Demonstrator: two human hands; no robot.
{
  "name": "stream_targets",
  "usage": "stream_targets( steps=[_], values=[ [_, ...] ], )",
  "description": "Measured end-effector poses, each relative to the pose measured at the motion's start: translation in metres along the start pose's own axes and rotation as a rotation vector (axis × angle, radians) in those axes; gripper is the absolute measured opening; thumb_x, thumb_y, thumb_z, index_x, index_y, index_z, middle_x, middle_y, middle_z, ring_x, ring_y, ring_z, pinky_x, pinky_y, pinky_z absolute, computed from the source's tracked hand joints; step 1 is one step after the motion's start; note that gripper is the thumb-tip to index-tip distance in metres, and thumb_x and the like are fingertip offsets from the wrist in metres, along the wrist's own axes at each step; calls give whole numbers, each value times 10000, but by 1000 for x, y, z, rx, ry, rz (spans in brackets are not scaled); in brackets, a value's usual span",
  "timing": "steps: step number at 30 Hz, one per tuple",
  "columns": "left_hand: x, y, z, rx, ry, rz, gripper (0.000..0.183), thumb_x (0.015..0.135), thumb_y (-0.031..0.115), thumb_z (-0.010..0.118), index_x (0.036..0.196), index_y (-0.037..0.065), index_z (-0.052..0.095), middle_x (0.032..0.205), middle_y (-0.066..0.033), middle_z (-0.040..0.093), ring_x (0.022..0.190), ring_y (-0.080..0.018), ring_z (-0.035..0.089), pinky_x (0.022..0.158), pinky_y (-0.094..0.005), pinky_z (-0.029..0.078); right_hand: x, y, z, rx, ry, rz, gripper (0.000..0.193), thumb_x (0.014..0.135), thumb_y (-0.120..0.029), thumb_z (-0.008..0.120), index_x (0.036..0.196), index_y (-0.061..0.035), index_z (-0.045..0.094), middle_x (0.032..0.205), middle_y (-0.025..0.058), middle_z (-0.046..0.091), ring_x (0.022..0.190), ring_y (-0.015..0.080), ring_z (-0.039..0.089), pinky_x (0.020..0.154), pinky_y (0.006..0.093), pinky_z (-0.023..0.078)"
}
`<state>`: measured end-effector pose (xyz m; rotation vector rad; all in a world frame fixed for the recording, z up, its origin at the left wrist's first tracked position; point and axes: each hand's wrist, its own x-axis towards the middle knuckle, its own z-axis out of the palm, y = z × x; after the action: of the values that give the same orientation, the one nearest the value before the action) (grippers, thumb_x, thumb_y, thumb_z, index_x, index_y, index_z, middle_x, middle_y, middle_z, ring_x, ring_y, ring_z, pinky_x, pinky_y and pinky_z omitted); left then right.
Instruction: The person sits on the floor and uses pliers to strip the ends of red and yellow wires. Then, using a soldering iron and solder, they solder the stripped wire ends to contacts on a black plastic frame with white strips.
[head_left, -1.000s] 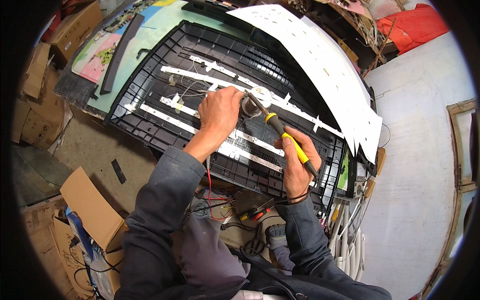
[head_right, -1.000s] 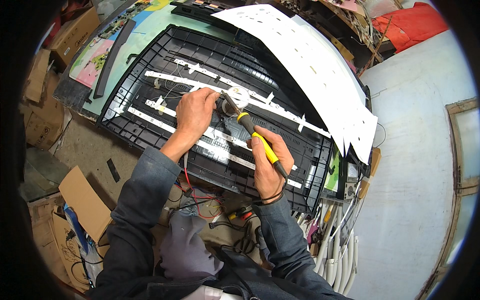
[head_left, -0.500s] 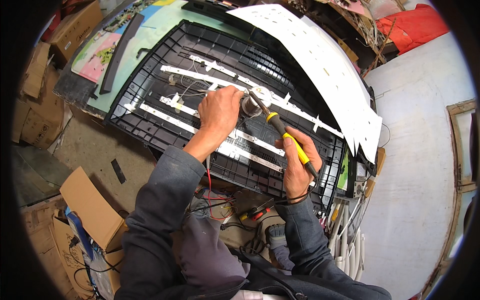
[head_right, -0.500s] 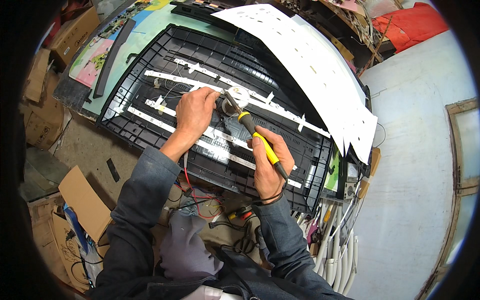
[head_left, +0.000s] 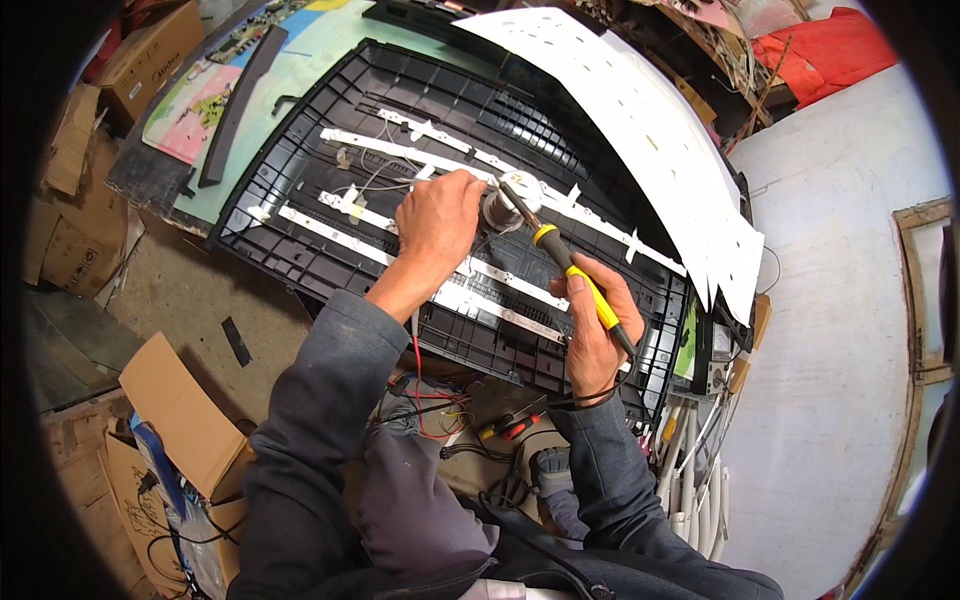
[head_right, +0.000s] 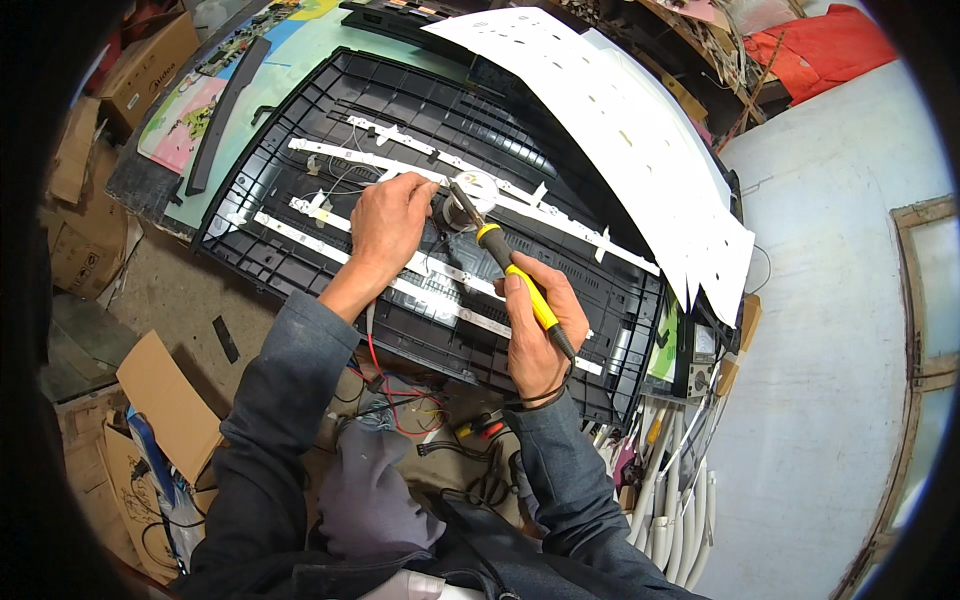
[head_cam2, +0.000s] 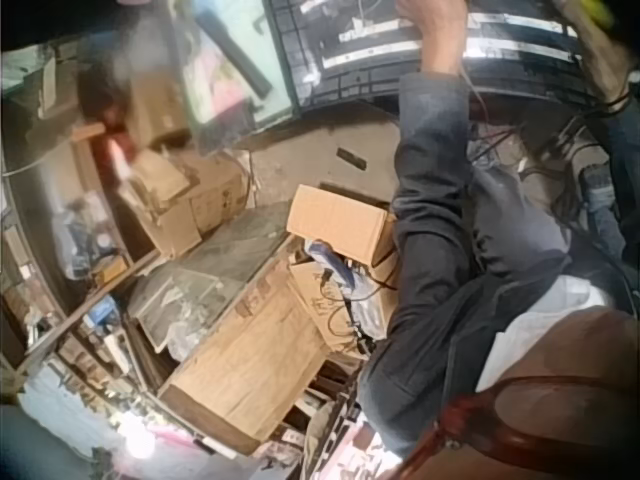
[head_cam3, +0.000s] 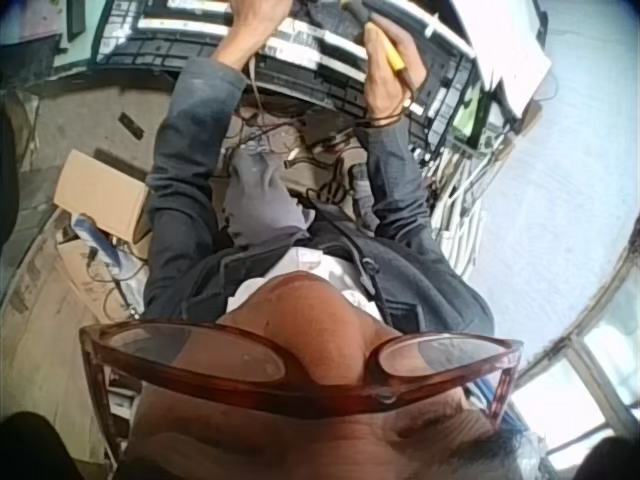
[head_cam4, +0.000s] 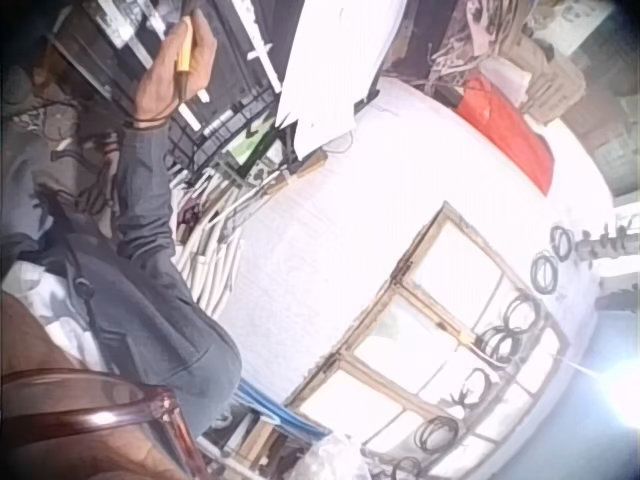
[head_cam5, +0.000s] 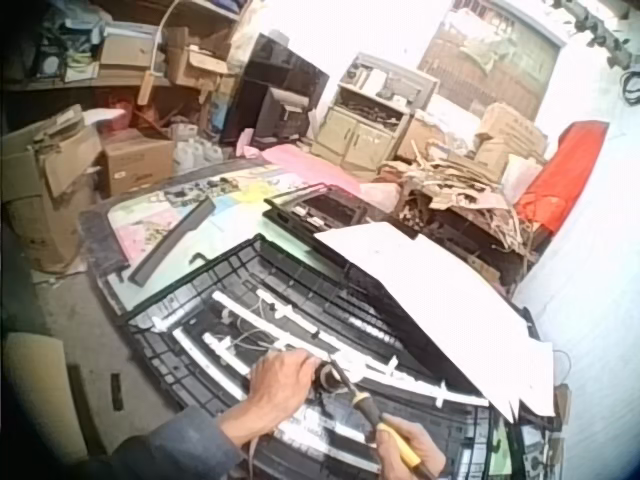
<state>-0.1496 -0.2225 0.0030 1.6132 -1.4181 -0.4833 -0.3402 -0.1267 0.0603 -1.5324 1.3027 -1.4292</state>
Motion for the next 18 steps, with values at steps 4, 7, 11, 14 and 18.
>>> stream_targets(
  steps=[4,7,11,14,18],
  values=[
    [-2,2,-4,-39,20,61,241,986,226,672,978,-2,749,792,-165,736,757,-379,724,700,-453,551,-2,-2,-2,-6,17,-20,218,1015,-44,661,1208,51,690,1033,123,728,915,165,738,839,278,601],
    [-7,3,-9,14,57,167,206,974,194,690,1006,-4,734,867,-177,736,808,-381,715,710,-448,550,-3,-5,-5,-10,39,-59,223,1015,-44,662,1215,52,687,1037,126,728,913,165,736,839,278,598],
    [-16,13,-18,125,243,492,167,944,170,718,1027,25,726,974,-153,728,867,-347,694,725,-433,549,-5,-6,-10,4,50,-74,228,1015,-41,661,1222,52,683,1047,129,726,920,166,734,840,284,598],
    [-18,23,-15,155,201,589,143,923,173,733,980,42,733,935,-120,704,856,-318,677,726,-422,548,-7,-7,-10,16,69,-79,234,1018,-38,654,1232,54,676,1053,129,723,923,168,733,847,292,598],
    [-16,27,0,142,2,437,130,922,173,729,944,46,735,838,-104,648,813,-318,681,691,-429,544,-7,-10,-11,4,56,-90,236,1022,-36,646,1237,59,669,1054,128,721,926,168,731,855,297,598]
  ],
)
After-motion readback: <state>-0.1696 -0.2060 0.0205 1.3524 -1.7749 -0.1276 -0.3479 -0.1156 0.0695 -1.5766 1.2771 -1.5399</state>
